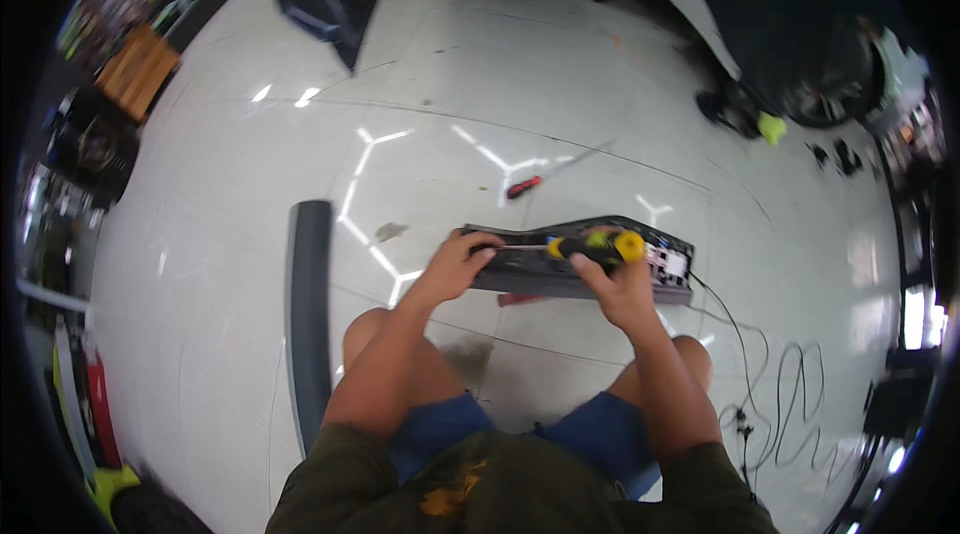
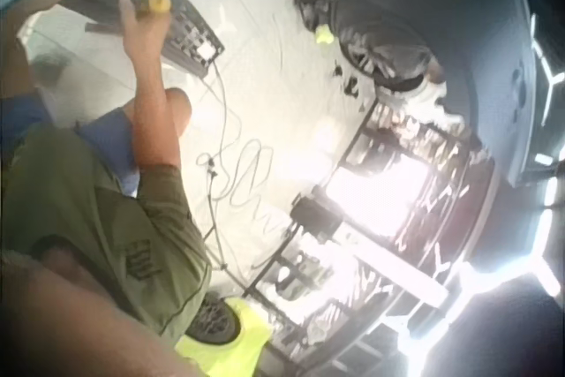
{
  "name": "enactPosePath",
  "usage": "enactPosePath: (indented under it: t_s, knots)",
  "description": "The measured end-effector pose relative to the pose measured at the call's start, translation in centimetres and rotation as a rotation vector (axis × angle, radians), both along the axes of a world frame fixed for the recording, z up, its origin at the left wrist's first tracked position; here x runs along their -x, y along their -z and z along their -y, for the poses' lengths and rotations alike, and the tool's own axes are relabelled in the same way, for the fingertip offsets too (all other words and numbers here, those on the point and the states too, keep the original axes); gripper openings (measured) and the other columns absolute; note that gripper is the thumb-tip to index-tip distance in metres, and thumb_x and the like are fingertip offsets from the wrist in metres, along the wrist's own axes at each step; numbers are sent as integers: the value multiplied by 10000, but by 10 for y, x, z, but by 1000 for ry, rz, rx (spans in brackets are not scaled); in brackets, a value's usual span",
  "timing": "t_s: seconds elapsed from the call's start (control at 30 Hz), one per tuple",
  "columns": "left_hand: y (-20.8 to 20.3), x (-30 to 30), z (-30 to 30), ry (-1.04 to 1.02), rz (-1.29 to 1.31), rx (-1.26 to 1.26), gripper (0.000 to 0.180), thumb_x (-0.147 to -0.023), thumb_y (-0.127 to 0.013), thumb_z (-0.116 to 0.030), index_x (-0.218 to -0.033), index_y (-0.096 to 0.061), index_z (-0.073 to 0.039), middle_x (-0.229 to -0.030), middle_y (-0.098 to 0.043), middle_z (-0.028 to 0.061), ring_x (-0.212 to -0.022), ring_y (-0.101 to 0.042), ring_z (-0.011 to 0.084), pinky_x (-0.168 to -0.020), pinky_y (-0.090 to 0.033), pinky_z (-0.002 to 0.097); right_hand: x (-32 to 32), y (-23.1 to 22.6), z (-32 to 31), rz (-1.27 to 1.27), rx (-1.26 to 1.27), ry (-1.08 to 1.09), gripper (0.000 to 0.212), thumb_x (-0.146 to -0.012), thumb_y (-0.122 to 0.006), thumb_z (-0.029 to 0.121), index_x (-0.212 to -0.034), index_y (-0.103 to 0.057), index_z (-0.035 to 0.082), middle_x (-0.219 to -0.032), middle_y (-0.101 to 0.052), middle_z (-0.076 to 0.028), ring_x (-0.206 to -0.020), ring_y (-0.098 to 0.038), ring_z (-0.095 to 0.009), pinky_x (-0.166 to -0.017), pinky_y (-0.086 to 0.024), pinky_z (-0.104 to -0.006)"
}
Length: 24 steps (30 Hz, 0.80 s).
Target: The person assembles a car door panel by attaching a trim piece to the main panel using a screwdriver. They then move the assembled panel to another room and place it on a table.
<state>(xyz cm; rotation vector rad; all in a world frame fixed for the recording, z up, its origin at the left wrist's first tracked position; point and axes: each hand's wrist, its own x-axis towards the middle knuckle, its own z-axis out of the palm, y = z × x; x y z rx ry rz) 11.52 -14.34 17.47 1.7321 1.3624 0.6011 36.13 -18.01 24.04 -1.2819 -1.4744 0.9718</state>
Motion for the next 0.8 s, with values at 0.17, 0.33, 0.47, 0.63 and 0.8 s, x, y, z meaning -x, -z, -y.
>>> enactPosePath:
  t_s: [0.17,0.33,0.47,0.63,0.8]
  knots:
    - [7,3,4,-30,60,-32,226,-876,-574,-185,-1058,-634,-66,-1006,-545,145,-1012,-523,280,-895,-404,341,2,-8,-6,66,130,60,258,-801,-701,236,-879,-654,-5,-752,-658,-83,-668,-572,-112,-636,-476,-278]
    - [9,-2,3,-59,72,-34,214,-886,-565,-205,-1065,-639,-114,-1025,-527,152,-978,-546,284,-842,-438,339,-6,-14,-2,-54,11,38,471,-788,-701,195,-1184,-503,34,-820,-630,-95,-650,-566,-142,-614,-468,-283]
    - [3,-1,3,-38,9,-15,218,-890,-552,-204,-1074,-632,-118,-1029,-522,163,-934,-553,299,-825,-446,349,-18,-34,8,164,-22,-4,685,-797,-665,163,-1361,-288,68,-935,-603,-129,-653,-581,-180,-621,-468,-295]
    - [4,5,6,-41,10,-38,214,-878,-552,-181,-1063,-639,-116,-1007,-531,178,-900,-559,301,-813,-450,353,-23,-55,16,528,-105,-120,446,-831,-647,268,-1176,-481,40,-876,-598,-180,-656,-606,-291,-603,-488,-354]
    - [1,4,6,-28,42,-40,220,-848,-578,-147,-1056,-641,-112,-986,-546,178,-886,-568,300,-808,-455,352,-19,-61,27,931,-73,-105,439,-834,-637,365,-1066,-511,14,-856,-585,-175,-653,-615,-322,-579,-493,-377]
